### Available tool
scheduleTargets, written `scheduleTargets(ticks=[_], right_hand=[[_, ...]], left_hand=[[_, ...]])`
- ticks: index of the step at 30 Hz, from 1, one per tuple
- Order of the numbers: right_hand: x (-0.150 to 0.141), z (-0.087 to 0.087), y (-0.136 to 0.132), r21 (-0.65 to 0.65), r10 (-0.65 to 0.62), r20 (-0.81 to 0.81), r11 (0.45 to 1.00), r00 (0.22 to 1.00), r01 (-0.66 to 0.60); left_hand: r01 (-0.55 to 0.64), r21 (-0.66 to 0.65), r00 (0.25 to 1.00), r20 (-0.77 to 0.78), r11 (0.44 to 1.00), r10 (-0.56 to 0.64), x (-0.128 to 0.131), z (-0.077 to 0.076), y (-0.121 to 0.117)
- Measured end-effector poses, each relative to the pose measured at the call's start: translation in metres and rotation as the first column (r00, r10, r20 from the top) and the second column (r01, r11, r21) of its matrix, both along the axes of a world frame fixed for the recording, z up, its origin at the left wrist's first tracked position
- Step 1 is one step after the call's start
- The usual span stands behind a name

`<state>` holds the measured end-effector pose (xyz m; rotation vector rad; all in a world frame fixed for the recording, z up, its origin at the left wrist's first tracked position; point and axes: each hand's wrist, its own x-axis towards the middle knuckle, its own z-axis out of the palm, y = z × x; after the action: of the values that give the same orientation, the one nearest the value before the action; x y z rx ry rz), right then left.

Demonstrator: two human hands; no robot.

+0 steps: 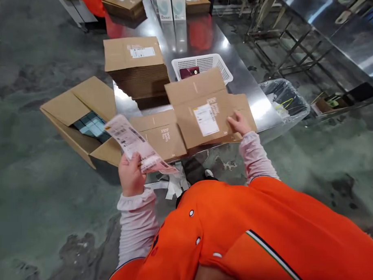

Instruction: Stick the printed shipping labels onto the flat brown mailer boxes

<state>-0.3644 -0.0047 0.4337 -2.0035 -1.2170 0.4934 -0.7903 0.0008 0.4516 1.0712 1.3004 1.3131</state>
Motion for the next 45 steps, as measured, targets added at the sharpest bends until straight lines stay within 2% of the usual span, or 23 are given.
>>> scheduleTargets(ticks=[1, 2, 3, 4, 5, 6, 7, 9, 11, 13, 17, 20, 22, 27, 30, 33, 35, 37, 38, 40, 43, 45], right_hand=[[0.008, 0.008, -0.006, -0.042, -0.058, 0.086, 0.997, 0.995, 0.062], [0.003, 0.014, -0.01, -0.077, -0.074, 0.143, 0.993, 0.987, 0.086], [-0.012, 0.017, -0.012, -0.1, -0.039, 0.149, 0.994, 0.988, 0.054], [-0.038, 0.017, -0.012, -0.108, 0.043, 0.1, 0.994, 0.994, -0.032], [-0.07, 0.014, -0.013, -0.096, 0.198, -0.016, 0.975, 0.98, -0.199], [-0.106, 0.008, -0.013, -0.047, 0.369, -0.189, 0.922, 0.91, -0.384], [-0.141, 0.001, -0.014, 0.028, 0.474, -0.355, 0.867, 0.806, -0.498], [-0.2, -0.015, -0.02, 0.152, 0.517, -0.546, 0.835, 0.66, -0.528], [-0.233, -0.026, -0.026, 0.166, 0.546, -0.605, 0.799, 0.58, -0.578], [-0.242, -0.03, -0.026, 0.148, 0.594, -0.594, 0.743, 0.542, -0.652], [-0.238, -0.017, -0.003, 0.149, 0.652, -0.514, 0.708, 0.558, -0.691], [-0.242, -0.007, 0.012, 0.073, 0.694, -0.497, 0.632, 0.522, -0.771], [-0.246, -0.006, 0.015, 0.035, 0.682, -0.525, 0.616, 0.51, -0.787], [-0.251, -0.011, 0.013, -0.032, 0.638, -0.481, 0.673, 0.602, -0.739], [-0.253, -0.015, 0.011, -0.039, 0.64, -0.413, 0.698, 0.647, -0.715], [-0.257, -0.027, 0.02, 0.028, 0.675, -0.304, 0.712, 0.672, -0.702], [-0.261, -0.039, 0.041, 0.087, 0.68, -0.193, 0.73, 0.707, -0.678], [-0.264, -0.054, 0.073, 0.104, 0.616, -0.076, 0.787, 0.784, -0.608], [-0.266, -0.061, 0.092, 0.082, 0.561, -0.021, 0.826, 0.827, -0.558], [-0.269, -0.074, 0.13, -0.01, 0.468, 0.077, 0.883, 0.88, -0.469], [-0.273, -0.089, 0.169, -0.176, 0.436, 0.211, 0.897, 0.875, -0.405], [-0.277, -0.096, 0.179, -0.229, 0.481, 0.335, 0.876, 0.81, -0.425]], left_hand=[[0.0, -0.002, 0.999, 0.041, 1.0, 0.001, 0.008, -0.002, -0.008], [0.003, -0.007, 0.997, 0.079, 1.0, -0.003, 0.017, -0.005, -0.016], [0.018, -0.016, 0.994, 0.11, 1.0, -0.017, 0.025, -0.009, -0.023], [0.048, -0.029, 0.991, 0.128, 0.998, -0.044, 0.033, -0.013, -0.028], [0.095, -0.046, 0.988, 0.126, 0.994, -0.088, 0.04, -0.017, -0.033], [0.158, -0.071, 0.982, 0.113, 0.985, -0.149, 0.046, -0.019, -0.036], [0.219, -0.096, 0.973, 0.095, 0.971, -0.21, 0.05, -0.021, -0.039], [0.251, -0.116, 0.967, 0.066, 0.961, -0.244, 0.052, -0.021, -0.04], [0.135, -0.105, 0.989, 0.074, 0.985, -0.128, 0.047, -0.021, -0.038], [0.001, -0.105, 0.996, 0.087, 0.994, 0.008, 0.039, -0.023, -0.036], [-0.047, -0.136, 0.998, 0.039, 0.99, 0.053, 0.029, -0.038, -0.038], [-0.159, -0.136, 0.986, 0.025, 0.978, 0.164, 0.029, -0.053, -0.043], [-0.213, -0.119, 0.975, 0.036, 0.97, 0.219, 0.028, -0.06, -0.045], [-0.128, -0.089, 0.987, 0.082, 0.988, 0.136, 0.022, -0.07, -0.047], [-0.182, -0.113, 0.981, 0.048, 0.977, 0.189, 0.021, -0.078, -0.044], [-0.201, -0.161, 0.973, 0.08, 0.966, 0.216, 0.022, -0.092, -0.034], [-0.08, -0.24, 0.982, 0.147, 0.968, 0.118, 0.019, -0.105, -0.028], [0.1, -0.342, 0.97, 0.242, 0.934, -0.015, 0.014, -0.122, -0.026], [0.169, -0.39, 0.955, 0.292, 0.905, -0.052, 0.011, -0.131, -0.028], [0.233, -0.477, 0.929, 0.368, 0.847, -0.048, 0.004, -0.15, -0.039], [0.24, -0.597, 0.917, 0.397, 0.765, 0.023, -0.005, -0.173, -0.072], [0.245, -0.646, 0.922, 0.387, 0.723, 0.033, -0.013, -0.179, -0.098]])
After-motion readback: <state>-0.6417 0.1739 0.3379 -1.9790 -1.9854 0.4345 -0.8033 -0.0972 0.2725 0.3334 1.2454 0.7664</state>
